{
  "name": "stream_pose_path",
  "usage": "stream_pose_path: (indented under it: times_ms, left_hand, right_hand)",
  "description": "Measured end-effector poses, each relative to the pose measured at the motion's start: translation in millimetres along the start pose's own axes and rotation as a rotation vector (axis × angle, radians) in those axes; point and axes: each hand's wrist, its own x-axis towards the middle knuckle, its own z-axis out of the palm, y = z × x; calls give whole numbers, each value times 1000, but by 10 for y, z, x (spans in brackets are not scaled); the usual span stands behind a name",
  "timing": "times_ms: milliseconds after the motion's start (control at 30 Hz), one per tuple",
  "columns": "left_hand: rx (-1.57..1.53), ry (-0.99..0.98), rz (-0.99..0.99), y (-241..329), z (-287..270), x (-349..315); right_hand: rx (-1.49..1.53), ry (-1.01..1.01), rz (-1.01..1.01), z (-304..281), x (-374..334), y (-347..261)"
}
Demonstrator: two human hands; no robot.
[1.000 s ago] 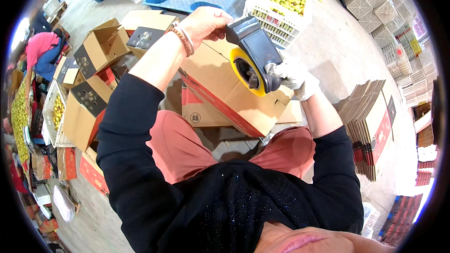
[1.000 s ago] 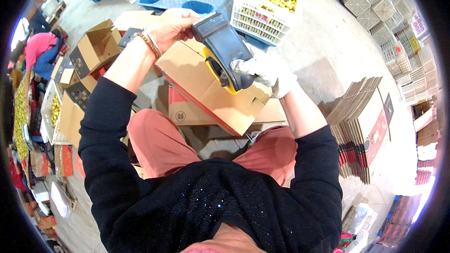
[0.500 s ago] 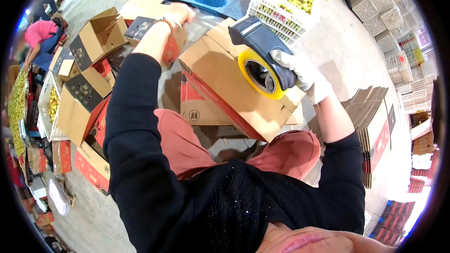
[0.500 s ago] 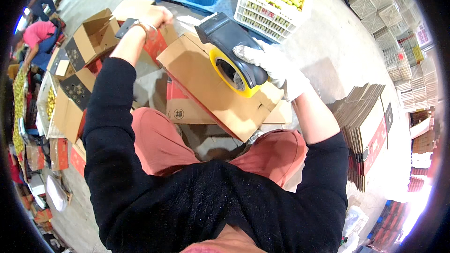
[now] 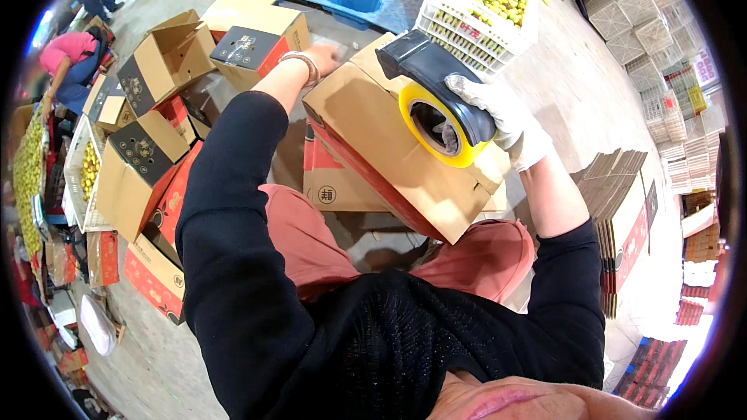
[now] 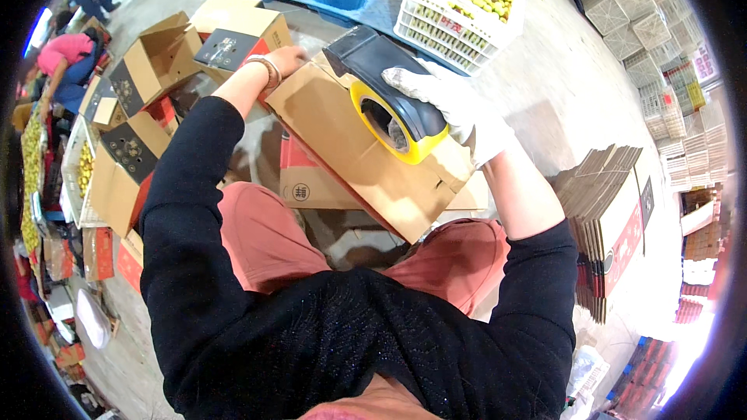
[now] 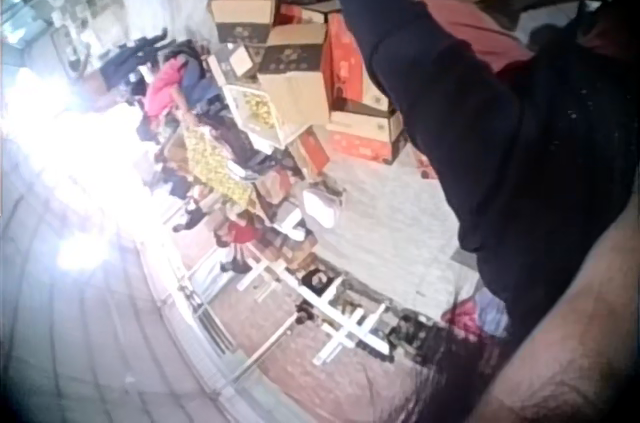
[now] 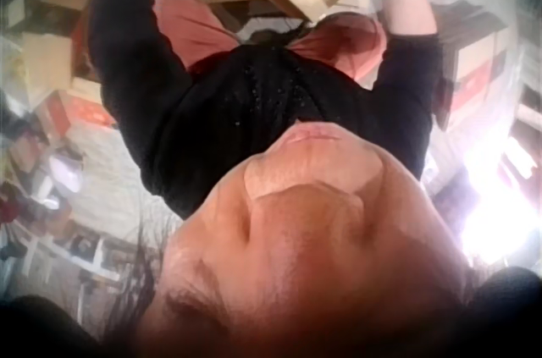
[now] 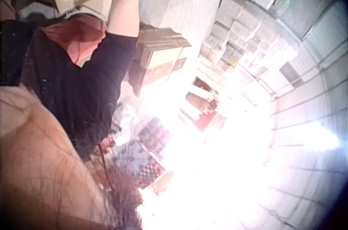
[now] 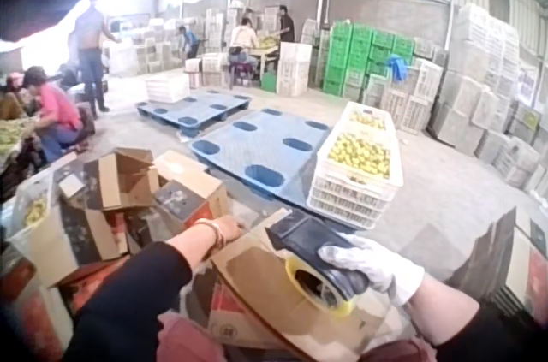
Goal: The person assembles flat-packed cardboard boxes by folding flaps and securing them with a handheld tape dispenser. The person repeatedly picks up boxes, folds them into shape, and applies tape to seal the seams.
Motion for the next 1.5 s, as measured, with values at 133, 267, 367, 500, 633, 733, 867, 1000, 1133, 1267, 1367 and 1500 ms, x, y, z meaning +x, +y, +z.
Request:
stream_pose_path:
  times_ms: [133, 267, 367, 500, 633, 733, 867, 1000, 1133, 1267, 1367, 1500]
  left_hand:
    - [86, 355, -31, 239, -165, -155]
    - [149, 211, 131, 601, 33, -117]
    - [96, 224, 195, 294, 341, 82]
    - [183, 114, 127, 597, 123, -135]
    - [114, 146, 11, 641, 72, -285]
    - [16, 185, 10, 710, 63, -356]
    - [-3, 227, 47, 625, 133, -266]
    - [-18, 263, 59, 527, 121, -328]
    - [-8, 151, 0, 628, 60, -304]
    - [-34, 188, -25, 695, 113, -332]
    - [-10, 192, -34, 680, 50, -397]
    - [30, 199, -19, 622, 119, -335]
  right_hand:
    - [-38, -25, -56, -38, -30, 1]
    - [82, -66, -25, -32, -6, 4]
    - [202, -150, 44, 8, 69, -11]
    - [321, -121, 108, 11, -7, -11]
    - [415, 1, 103, -59, -200, -22]
    - [-7, -121, -58, -549, -651, 117]
    - [288, 171, 119, -710, -1807, 98]
    - [291, 275, 200, -1046, -2541, 427]
    - [145, 309, 262, -1113, -2737, 695]
    - [119, 236, 329, -1126, -2706, 808]
    - [54, 112, 364, -1177, -2549, 1011]
    - [86, 52, 420, -1088, -2304, 1193]
